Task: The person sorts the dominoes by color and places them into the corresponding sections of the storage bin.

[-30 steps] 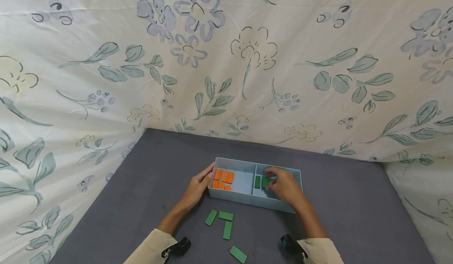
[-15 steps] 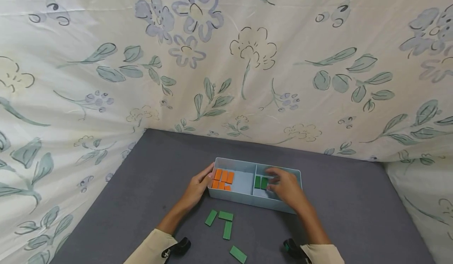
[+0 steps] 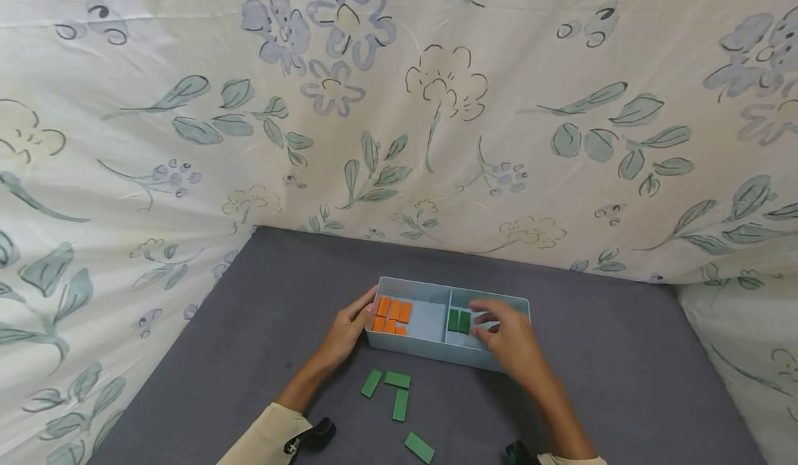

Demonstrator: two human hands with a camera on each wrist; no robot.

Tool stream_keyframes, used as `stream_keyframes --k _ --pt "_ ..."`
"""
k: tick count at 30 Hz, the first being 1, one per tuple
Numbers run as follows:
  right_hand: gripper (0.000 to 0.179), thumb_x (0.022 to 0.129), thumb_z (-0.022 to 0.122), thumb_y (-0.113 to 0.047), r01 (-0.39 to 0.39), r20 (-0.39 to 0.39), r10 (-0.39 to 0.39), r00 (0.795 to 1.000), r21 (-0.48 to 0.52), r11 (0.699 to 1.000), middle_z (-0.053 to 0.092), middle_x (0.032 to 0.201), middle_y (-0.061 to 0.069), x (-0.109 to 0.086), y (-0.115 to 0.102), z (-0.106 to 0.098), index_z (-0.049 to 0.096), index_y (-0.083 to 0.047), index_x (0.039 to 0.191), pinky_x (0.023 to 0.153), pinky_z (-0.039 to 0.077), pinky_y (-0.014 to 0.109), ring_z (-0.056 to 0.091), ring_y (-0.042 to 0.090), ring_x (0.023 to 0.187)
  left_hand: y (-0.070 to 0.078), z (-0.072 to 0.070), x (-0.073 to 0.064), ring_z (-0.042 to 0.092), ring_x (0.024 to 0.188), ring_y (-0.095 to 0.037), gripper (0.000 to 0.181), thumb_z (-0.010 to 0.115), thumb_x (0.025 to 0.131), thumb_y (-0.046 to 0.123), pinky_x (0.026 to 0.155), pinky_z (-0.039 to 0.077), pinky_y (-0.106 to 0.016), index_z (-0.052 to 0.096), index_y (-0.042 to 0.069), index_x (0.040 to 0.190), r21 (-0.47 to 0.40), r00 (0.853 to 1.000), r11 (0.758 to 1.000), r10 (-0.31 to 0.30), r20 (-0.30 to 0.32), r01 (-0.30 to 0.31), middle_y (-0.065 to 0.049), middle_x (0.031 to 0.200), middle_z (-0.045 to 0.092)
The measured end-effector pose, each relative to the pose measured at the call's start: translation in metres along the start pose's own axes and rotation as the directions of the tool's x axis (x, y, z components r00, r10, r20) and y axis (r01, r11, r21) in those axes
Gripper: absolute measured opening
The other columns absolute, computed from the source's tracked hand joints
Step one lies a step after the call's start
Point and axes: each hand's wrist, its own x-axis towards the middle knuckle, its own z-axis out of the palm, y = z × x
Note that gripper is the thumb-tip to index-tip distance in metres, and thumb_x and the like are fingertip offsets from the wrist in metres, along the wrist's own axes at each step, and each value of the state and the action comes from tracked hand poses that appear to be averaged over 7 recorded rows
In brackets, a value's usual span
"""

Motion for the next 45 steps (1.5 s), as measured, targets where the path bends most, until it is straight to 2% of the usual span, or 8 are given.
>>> stream_keyframes --k 4,10,17,21,26,31,37,45 --pt "0.038 0.09 0.083 -0.001 0.037 -0.045 -0.037 0.998 0.018 0.999 0.075 0.119 0.011 -0.007 -0.002 0.004 0.075 -0.007 0.127 0.078 0.061 0.024 0.076 0.024 0.099 -0.001 0.0 0.001 0.028 0.16 -0.027 0.054 0.042 0.118 0.024 0.127 0.029 -0.044 0.031 0.005 0.167 0.0 1.0 1.0 0.012 -0.005 -0.012 -0.012 0.172 0.033" --pt "0.034 0.09 0.083 0.0 0.12 -0.093 -0.111 0.989 0.104 0.987 0.076 0.114 0.011 -0.017 -0.003 0.009 0.077 -0.009 0.122 0.076 0.061 0.021 0.074 0.01 0.092 -0.001 0.0 0.0 0.029 0.159 -0.024 0.053 0.043 0.117 0.023 0.127 0.03 -0.044 0.032 0.007 0.167 -0.011 1.0 1.0 0.007 -0.008 -0.007 -0.01 0.172 0.034" --pt "0.032 0.091 0.083 -0.001 0.167 -0.078 -0.154 0.985 0.2 0.965 0.074 0.113 0.008 -0.024 -0.006 0.015 0.076 -0.011 0.122 0.078 0.062 0.021 0.073 0.008 0.093 0.0 0.0 0.0 0.03 0.159 -0.024 0.053 0.044 0.117 0.023 0.127 0.03 -0.045 0.033 0.008 0.167 -0.016 1.0 1.0 -0.003 -0.016 0.003 -0.01 0.171 0.034" --pt "0.035 0.09 0.083 0.001 0.193 -0.05 -0.186 0.981 0.231 0.954 0.074 0.115 0.011 -0.026 -0.01 0.02 0.076 -0.009 0.123 0.076 0.063 0.026 0.073 0.009 0.094 0.0 0.001 0.001 0.03 0.159 -0.023 0.053 0.044 0.117 0.022 0.127 0.029 -0.045 0.033 0.009 0.167 -0.011 1.0 1.0 -0.004 -0.017 0.004 -0.009 0.172 0.034" --pt "0.037 0.089 0.084 -0.001 0.219 0.015 -0.232 0.973 0.27 0.937 0.074 0.112 0.011 -0.031 -0.013 0.028 0.075 -0.011 0.124 0.074 0.063 0.028 0.073 0.011 0.093 -0.001 0.001 0.0 0.029 0.16 -0.024 0.053 0.043 0.117 0.022 0.127 0.028 -0.047 0.032 0.007 0.167 -0.014 1.0 1.0 -0.002 -0.011 0.002 -0.01 0.172 0.033" --pt "0.038 0.091 0.084 -0.011 0.203 0.112 -0.256 0.96 0.348 0.915 0.073 0.106 0.012 -0.039 -0.013 0.036 0.073 -0.008 0.127 0.071 0.062 0.029 0.072 0.012 0.089 0.0 0.001 0.0 0.03 0.159 -0.024 0.053 0.043 0.117 0.023 0.127 0.03 -0.047 0.032 0.007 0.167 -0.009 1.0 1.0 -0.006 -0.012 0.006 -0.009 0.172 0.033" --pt "0.038 0.093 0.083 -0.011 0.198 0.214 -0.304 0.929 0.408 0.891 0.073 0.107 0.015 -0.045 -0.014 0.042 0.072 -0.006 0.129 0.069 0.061 0.03 0.072 0.014 0.089 0.0 0.001 -0.001 0.03 0.159 -0.024 0.052 0.043 0.117 0.022 0.127 0.03 -0.047 0.033 0.009 0.167 -0.014 1.0 1.0 -0.003 -0.017 0.003 -0.009 0.172 0.034" --pt "0.045 0.093 0.083 -0.01 0.134 0.355 -0.311 0.882 0.444 0.886 0.074 0.119 0.014 -0.05 -0.016 0.046 0.069 -0.006 0.136 0.075 0.06 0.028 0.072 0.026 0.096 0.0 0.001 -0.001 0.033 0.158 -0.026 0.053 0.044 0.117 0.024 0.126 0.031 -0.049 0.034 0.009 0.167 0.003 1.0 1.0 -0.009 -0.024 0.009 -0.011 0.171 0.036"
